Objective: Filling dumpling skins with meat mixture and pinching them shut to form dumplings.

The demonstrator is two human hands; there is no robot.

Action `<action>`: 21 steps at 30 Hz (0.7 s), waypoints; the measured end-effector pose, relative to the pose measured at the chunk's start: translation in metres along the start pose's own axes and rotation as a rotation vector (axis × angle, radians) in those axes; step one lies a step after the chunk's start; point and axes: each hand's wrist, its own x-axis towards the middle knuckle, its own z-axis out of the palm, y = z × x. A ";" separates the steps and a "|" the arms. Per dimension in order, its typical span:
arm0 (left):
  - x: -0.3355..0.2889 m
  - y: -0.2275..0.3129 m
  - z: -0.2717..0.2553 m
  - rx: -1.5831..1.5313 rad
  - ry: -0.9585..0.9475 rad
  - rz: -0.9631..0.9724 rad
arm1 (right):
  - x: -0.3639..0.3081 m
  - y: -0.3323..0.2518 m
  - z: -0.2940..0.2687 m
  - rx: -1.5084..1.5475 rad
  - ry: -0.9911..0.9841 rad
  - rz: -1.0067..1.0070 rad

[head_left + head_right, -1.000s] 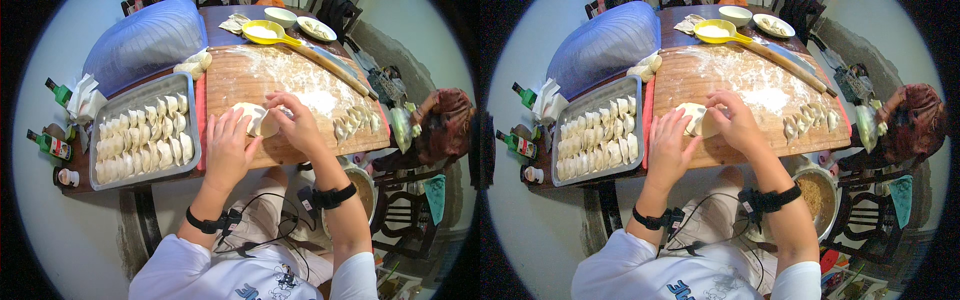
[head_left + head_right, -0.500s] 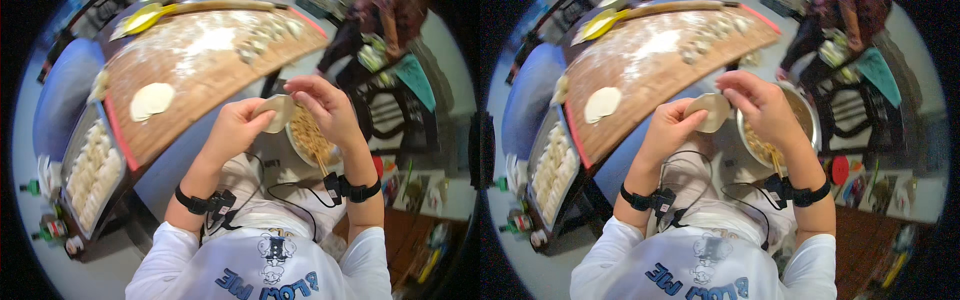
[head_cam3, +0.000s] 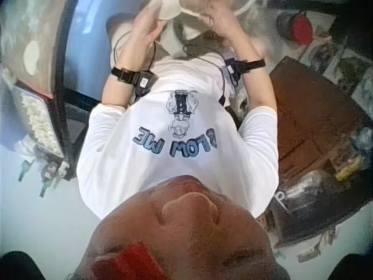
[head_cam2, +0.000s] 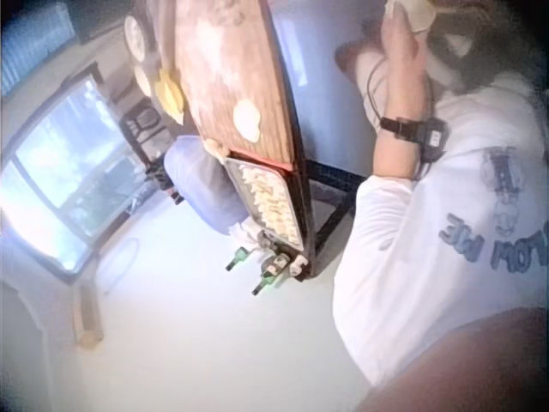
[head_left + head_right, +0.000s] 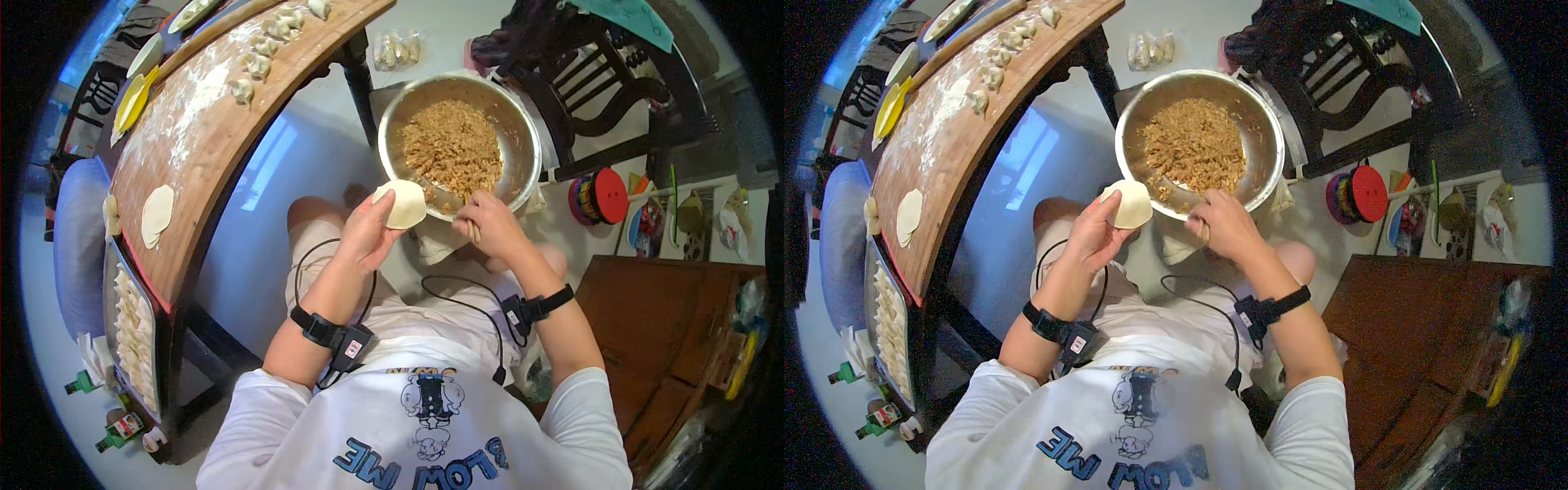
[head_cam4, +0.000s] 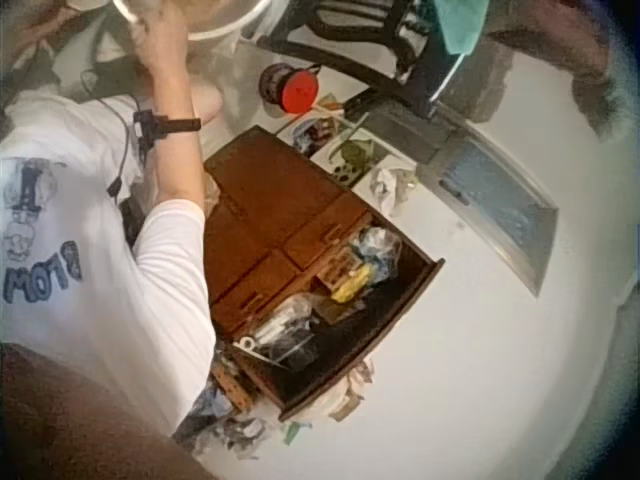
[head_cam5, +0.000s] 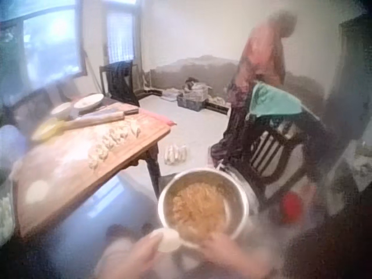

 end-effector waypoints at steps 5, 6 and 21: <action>0.006 -0.014 -0.002 -0.045 0.035 0.003 | 0.004 0.023 -0.036 0.158 0.160 0.149; 0.007 -0.014 0.000 -0.079 0.032 -0.008 | 0.003 0.027 -0.046 0.294 0.189 0.260; 0.012 -0.015 0.015 -0.109 0.061 -0.055 | 0.013 0.034 -0.015 0.285 0.215 0.149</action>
